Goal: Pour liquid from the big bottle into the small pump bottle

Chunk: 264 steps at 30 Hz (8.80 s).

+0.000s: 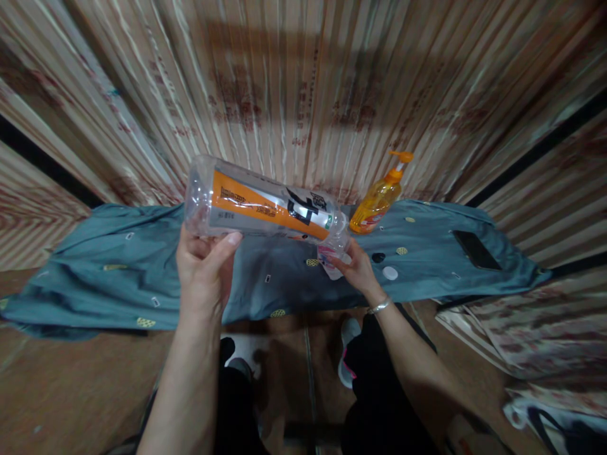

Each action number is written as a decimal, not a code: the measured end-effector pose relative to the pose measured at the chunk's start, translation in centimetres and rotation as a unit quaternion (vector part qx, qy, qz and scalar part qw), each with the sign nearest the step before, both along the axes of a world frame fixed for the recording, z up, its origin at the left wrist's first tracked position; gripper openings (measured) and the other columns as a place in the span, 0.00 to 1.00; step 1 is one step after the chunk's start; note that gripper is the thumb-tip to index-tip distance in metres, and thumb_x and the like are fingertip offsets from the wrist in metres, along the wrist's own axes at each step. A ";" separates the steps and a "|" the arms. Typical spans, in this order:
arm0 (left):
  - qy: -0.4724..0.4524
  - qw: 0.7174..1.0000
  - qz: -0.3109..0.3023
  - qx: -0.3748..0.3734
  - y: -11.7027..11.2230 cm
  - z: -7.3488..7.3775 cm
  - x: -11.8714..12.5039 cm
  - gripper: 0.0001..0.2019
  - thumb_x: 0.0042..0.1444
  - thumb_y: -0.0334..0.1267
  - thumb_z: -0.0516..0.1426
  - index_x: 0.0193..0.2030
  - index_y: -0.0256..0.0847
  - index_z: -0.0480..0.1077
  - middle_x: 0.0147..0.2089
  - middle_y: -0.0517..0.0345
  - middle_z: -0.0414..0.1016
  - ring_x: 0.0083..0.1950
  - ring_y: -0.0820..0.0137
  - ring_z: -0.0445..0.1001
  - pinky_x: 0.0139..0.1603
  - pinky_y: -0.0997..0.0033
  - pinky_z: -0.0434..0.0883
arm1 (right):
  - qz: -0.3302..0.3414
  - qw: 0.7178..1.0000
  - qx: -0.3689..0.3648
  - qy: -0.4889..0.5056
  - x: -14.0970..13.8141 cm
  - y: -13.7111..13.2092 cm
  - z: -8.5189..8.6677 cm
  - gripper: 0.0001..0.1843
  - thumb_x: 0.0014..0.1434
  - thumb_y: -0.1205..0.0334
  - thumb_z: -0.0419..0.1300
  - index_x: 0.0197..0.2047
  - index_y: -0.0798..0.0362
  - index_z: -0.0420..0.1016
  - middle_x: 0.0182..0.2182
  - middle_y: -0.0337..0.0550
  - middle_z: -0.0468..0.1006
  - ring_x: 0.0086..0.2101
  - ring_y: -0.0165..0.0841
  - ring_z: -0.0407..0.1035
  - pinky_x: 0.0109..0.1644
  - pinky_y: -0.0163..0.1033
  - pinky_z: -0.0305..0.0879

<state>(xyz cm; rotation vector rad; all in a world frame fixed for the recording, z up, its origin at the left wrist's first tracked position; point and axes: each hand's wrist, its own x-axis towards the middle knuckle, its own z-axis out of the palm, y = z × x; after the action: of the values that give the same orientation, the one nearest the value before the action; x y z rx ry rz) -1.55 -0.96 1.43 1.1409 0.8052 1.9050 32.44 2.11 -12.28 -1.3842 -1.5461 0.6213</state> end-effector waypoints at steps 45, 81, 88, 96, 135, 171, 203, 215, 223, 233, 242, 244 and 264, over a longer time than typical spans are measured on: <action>-0.023 1.000 0.006 0.009 0.0 0.5 0.9 0.32 0.41 0.50 0.93 0.49 0.52 0.88 0.58 0.54 0.95 0.63 0.53 0.91 0.78 0.45 0.85 | -0.001 1.000 0.008 -0.001 0.1 0.1 -0.2 0.32 0.63 0.45 0.82 0.67 0.44 0.86 0.57 0.52 0.97 0.60 0.61 0.91 0.66 0.62 0.88; -0.054 0.996 -0.026 -0.058 -1.7 1.5 1.4 0.30 0.44 0.49 0.93 0.50 0.57 0.88 0.56 0.59 0.95 0.53 0.54 0.93 0.55 0.50 0.97 | 0.004 1.000 0.009 -0.001 0.3 0.3 -0.6 0.34 0.64 0.46 0.82 0.69 0.43 0.85 0.58 0.50 0.97 0.60 0.59 0.91 0.67 0.61 0.88; -0.055 0.996 -0.033 -0.062 -2.0 1.8 1.5 0.31 0.42 0.48 0.93 0.51 0.58 0.88 0.54 0.62 0.95 0.51 0.55 0.93 0.54 0.43 0.99 | 0.002 1.000 0.010 -0.012 0.3 0.1 -0.4 0.34 0.65 0.48 0.83 0.71 0.43 0.85 0.59 0.51 0.97 0.61 0.60 0.91 0.66 0.60 0.89; -0.041 0.997 -0.021 -0.057 -2.2 2.1 1.5 0.32 0.41 0.50 0.94 0.50 0.57 0.89 0.57 0.60 0.96 0.54 0.52 0.95 0.54 0.42 1.00 | 0.005 1.000 0.012 -0.002 0.3 0.3 -0.7 0.34 0.65 0.45 0.83 0.69 0.43 0.85 0.57 0.51 0.97 0.60 0.60 0.91 0.67 0.62 0.89; -0.021 0.998 0.001 -0.055 -2.2 2.1 2.6 0.35 0.43 0.52 0.93 0.55 0.60 0.87 0.61 0.60 0.94 0.56 0.51 0.94 0.55 0.46 0.97 | -0.004 1.000 -0.004 0.015 0.0 0.0 0.1 0.36 0.63 0.47 0.84 0.71 0.43 0.86 0.61 0.50 0.97 0.62 0.59 0.91 0.70 0.63 0.89; -0.011 0.997 -0.024 -0.072 -1.8 1.8 1.9 0.33 0.44 0.48 0.93 0.55 0.57 0.88 0.59 0.58 0.95 0.58 0.49 0.96 0.56 0.45 0.98 | -0.019 0.999 0.003 0.028 -0.1 -0.1 0.3 0.30 0.61 0.48 0.83 0.64 0.43 0.88 0.56 0.49 0.98 0.56 0.58 0.92 0.64 0.61 0.89; -0.028 0.999 -0.004 -0.045 -1.7 1.6 2.6 0.34 0.40 0.50 0.94 0.52 0.58 0.89 0.58 0.60 0.94 0.54 0.55 0.93 0.50 0.54 0.97 | -0.016 1.000 0.014 0.022 0.1 0.0 -0.6 0.31 0.63 0.45 0.82 0.65 0.42 0.85 0.54 0.49 0.97 0.54 0.58 0.92 0.61 0.61 0.89; -0.019 0.999 -0.002 -0.033 -1.6 1.5 2.4 0.36 0.42 0.49 0.94 0.57 0.61 0.90 0.58 0.58 0.94 0.53 0.55 0.93 0.50 0.53 0.97 | -0.005 1.000 0.007 0.023 0.3 0.0 -0.3 0.33 0.63 0.47 0.83 0.68 0.44 0.85 0.55 0.50 0.98 0.55 0.57 0.91 0.63 0.59 0.88; -0.007 0.999 -0.001 -0.040 -1.6 1.5 2.0 0.37 0.41 0.50 0.94 0.57 0.60 0.89 0.61 0.57 0.94 0.57 0.51 0.93 0.52 0.47 0.97 | -0.001 0.999 0.011 0.038 0.1 -0.1 -0.3 0.35 0.64 0.45 0.83 0.69 0.45 0.85 0.58 0.53 0.97 0.57 0.60 0.92 0.65 0.63 0.88; 0.008 0.999 -0.005 -0.045 -1.8 1.9 1.8 0.39 0.42 0.50 0.93 0.61 0.63 0.88 0.60 0.59 0.94 0.57 0.50 0.94 0.52 0.46 0.98 | -0.005 0.999 0.015 0.037 0.1 -0.1 -0.2 0.32 0.61 0.47 0.83 0.65 0.44 0.86 0.57 0.51 0.98 0.56 0.58 0.91 0.65 0.61 0.88; 0.017 0.998 -0.004 -0.060 -2.0 2.2 1.8 0.40 0.43 0.52 0.93 0.62 0.64 0.86 0.62 0.58 0.94 0.62 0.46 0.94 0.56 0.40 0.98 | -0.004 1.000 0.004 0.028 0.1 -0.2 0.2 0.33 0.63 0.44 0.83 0.66 0.44 0.85 0.56 0.51 0.97 0.56 0.58 0.91 0.64 0.61 0.88; 0.014 0.998 -0.002 -0.057 -2.0 2.1 1.8 0.40 0.43 0.52 0.93 0.62 0.63 0.86 0.61 0.57 0.94 0.60 0.48 0.94 0.54 0.43 0.98 | -0.006 1.000 0.001 0.023 0.1 -0.2 0.2 0.32 0.63 0.45 0.83 0.65 0.44 0.86 0.55 0.50 0.97 0.55 0.58 0.91 0.64 0.61 0.88; -0.010 0.999 0.015 -0.036 -1.7 1.8 2.3 0.43 0.41 0.50 0.94 0.63 0.56 0.85 0.60 0.56 0.95 0.54 0.54 0.93 0.49 0.55 0.94 | -0.005 1.000 0.007 0.030 0.1 -0.3 0.3 0.31 0.62 0.47 0.83 0.65 0.44 0.86 0.56 0.51 0.98 0.55 0.58 0.91 0.63 0.60 0.88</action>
<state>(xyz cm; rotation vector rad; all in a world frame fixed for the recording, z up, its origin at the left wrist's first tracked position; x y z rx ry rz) 0.78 -2.61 3.25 1.0701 0.8765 1.8929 32.54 1.77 -11.98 -1.3495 -1.4918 0.6384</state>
